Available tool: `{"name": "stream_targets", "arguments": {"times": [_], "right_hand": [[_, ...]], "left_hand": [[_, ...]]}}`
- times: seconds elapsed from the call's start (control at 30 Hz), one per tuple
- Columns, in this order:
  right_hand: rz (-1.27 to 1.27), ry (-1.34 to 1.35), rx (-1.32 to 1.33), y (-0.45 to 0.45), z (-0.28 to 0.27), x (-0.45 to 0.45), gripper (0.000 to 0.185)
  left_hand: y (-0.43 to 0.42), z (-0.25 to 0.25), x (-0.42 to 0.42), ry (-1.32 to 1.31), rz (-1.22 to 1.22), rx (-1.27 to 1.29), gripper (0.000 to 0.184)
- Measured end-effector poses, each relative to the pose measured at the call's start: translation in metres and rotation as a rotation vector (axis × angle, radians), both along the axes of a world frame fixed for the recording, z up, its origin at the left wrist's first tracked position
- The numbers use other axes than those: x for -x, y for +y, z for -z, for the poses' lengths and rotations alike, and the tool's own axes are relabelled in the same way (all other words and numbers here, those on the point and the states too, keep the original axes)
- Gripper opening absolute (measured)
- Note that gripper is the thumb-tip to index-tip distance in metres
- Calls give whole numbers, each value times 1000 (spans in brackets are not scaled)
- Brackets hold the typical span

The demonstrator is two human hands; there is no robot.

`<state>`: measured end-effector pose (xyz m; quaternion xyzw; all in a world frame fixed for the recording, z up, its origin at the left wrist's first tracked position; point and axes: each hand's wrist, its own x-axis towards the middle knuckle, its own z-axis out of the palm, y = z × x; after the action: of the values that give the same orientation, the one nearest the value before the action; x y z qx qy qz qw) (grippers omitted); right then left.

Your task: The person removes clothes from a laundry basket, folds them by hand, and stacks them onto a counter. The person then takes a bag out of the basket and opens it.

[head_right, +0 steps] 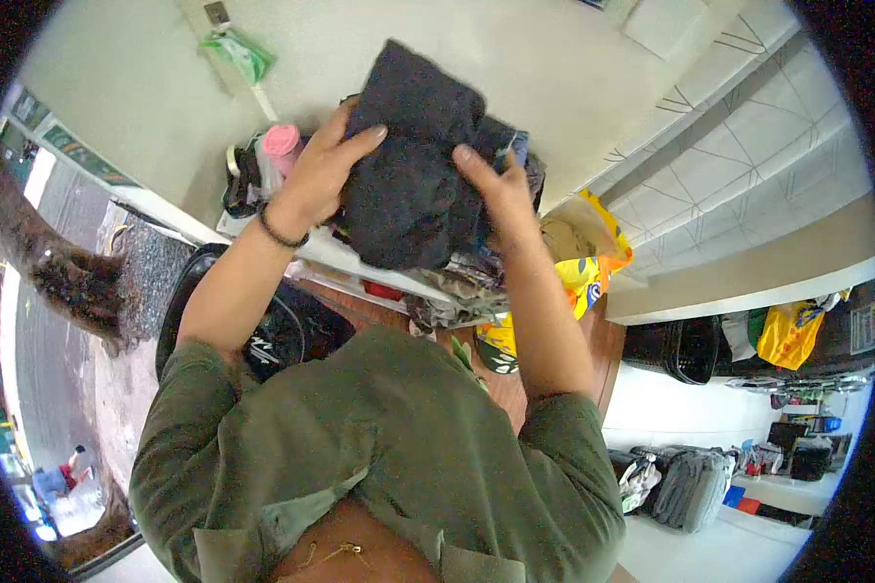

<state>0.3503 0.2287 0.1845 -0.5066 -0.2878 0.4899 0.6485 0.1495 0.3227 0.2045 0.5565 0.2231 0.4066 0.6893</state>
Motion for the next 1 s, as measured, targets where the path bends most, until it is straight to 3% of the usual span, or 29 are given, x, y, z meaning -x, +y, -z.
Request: {"name": "stream_targets", "arguments": {"times": [0.07,0.1,0.17,0.2,0.33,0.4,0.43,0.47,0.53,0.8,0.93,1.0], "right_hand": [[6,-33,27,23,3,-37,71],[37,-359,103,30,9,-56,79],[84,-1007,265,42,47,-93,93],[288,-1249,237,45,79,-103,100],[345,-1519,34,56,25,-58,96],[332,-1579,-113,73,34,-39,89],[226,-1644,-54,71,52,-42,88],[124,-1707,-2,69,77,-43,87],[-15,-1734,79,62,124,-47,83],[-108,-1804,167,80,127,-44,76],[-51,-1859,141,75,134,-40,75],[-17,-1895,106,72,139,-41,75]], "left_hand": [[32,13,-35,134,-86,-155,50],[47,24,-50,201,-130,-230,52],[90,70,-59,602,-344,-675,58],[106,85,-57,801,-451,-904,61],[131,120,-56,1163,-750,-1033,72],[123,138,-60,1339,-528,-970,76],[116,148,-61,1418,-413,-932,78],[108,168,-58,1312,-451,-1065,81],[96,156,-59,1338,-392,-1080,86],[105,158,-88,1581,-371,-1079,96],[106,164,-76,1403,-435,-1079,95],[101,163,-58,1123,-490,-1069,82]]}}
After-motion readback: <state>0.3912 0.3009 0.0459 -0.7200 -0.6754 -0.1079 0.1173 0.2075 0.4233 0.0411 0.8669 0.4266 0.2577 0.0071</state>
